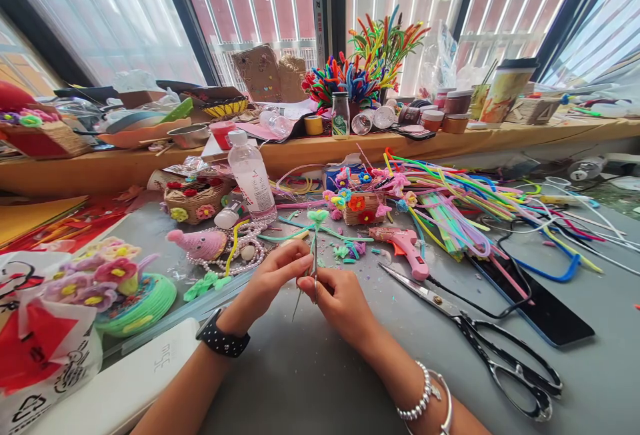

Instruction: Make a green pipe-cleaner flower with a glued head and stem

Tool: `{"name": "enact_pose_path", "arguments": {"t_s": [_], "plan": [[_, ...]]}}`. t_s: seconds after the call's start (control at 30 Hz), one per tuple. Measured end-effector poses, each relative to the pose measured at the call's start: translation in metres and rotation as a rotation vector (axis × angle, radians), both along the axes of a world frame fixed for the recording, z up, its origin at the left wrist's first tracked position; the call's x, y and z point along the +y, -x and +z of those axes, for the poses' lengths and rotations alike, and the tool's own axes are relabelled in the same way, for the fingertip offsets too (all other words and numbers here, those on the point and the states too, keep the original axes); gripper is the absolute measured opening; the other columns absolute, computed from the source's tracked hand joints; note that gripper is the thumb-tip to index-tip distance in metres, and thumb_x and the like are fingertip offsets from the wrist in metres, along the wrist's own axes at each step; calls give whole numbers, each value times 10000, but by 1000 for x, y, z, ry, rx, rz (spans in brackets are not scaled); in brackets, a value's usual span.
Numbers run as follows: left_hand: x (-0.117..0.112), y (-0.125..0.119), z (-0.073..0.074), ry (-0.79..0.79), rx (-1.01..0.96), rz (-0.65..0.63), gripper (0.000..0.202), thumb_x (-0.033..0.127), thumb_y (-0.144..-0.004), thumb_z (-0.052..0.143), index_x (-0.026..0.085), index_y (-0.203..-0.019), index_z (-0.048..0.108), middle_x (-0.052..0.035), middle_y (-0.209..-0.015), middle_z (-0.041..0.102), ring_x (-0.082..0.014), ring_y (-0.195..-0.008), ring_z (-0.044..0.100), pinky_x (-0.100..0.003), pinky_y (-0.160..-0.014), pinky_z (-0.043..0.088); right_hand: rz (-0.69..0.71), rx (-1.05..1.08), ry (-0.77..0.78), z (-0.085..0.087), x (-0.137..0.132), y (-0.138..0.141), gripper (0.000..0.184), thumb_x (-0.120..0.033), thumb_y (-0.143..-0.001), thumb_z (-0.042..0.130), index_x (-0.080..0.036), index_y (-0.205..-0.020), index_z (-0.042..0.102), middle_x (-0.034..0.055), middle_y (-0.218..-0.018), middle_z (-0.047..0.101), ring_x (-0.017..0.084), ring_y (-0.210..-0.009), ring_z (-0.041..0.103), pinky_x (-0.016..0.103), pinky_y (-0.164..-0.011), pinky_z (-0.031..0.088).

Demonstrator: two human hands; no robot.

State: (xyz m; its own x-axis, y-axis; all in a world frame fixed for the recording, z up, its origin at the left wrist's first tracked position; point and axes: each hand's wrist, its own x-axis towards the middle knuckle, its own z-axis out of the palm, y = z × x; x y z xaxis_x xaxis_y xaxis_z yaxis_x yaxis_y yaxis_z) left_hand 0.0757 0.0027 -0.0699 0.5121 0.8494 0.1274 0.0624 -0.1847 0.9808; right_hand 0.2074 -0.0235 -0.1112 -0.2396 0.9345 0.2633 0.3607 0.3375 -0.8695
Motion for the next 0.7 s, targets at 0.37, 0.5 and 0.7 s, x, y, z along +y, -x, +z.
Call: {"name": "enact_pose_path", "arguments": {"t_s": [0.37, 0.5, 0.7], "plan": [[1, 0, 0, 43, -33, 51, 191, 291, -771, 458, 164, -632, 421, 51, -562, 386, -70, -530, 393, -200, -541, 340, -54, -5, -9, 1, 2, 0, 548, -575, -783, 301, -156, -463, 449, -21, -436, 413, 80, -432, 367, 197, -454, 294], [1, 0, 1, 22, -37, 76, 198, 274, -777, 451, 163, -619, 409, 53, -531, 381, -70, -513, 386, -201, -537, 335, 15, 3, 16, 2, 1, 0, 583, -644, -754, 235, -156, -494, 422, -21, -469, 386, 85, -460, 354, 201, -442, 272], [1, 1, 2, 25, -49, 73, 177, 253, -768, 460, 161, -622, 419, 47, -543, 395, -71, -517, 396, -201, -541, 350, 130, -3, 34, 3, 0, 1, 609, -670, -742, 185, -148, -522, 409, -23, -510, 348, 79, -477, 315, 201, -433, 248]]}}
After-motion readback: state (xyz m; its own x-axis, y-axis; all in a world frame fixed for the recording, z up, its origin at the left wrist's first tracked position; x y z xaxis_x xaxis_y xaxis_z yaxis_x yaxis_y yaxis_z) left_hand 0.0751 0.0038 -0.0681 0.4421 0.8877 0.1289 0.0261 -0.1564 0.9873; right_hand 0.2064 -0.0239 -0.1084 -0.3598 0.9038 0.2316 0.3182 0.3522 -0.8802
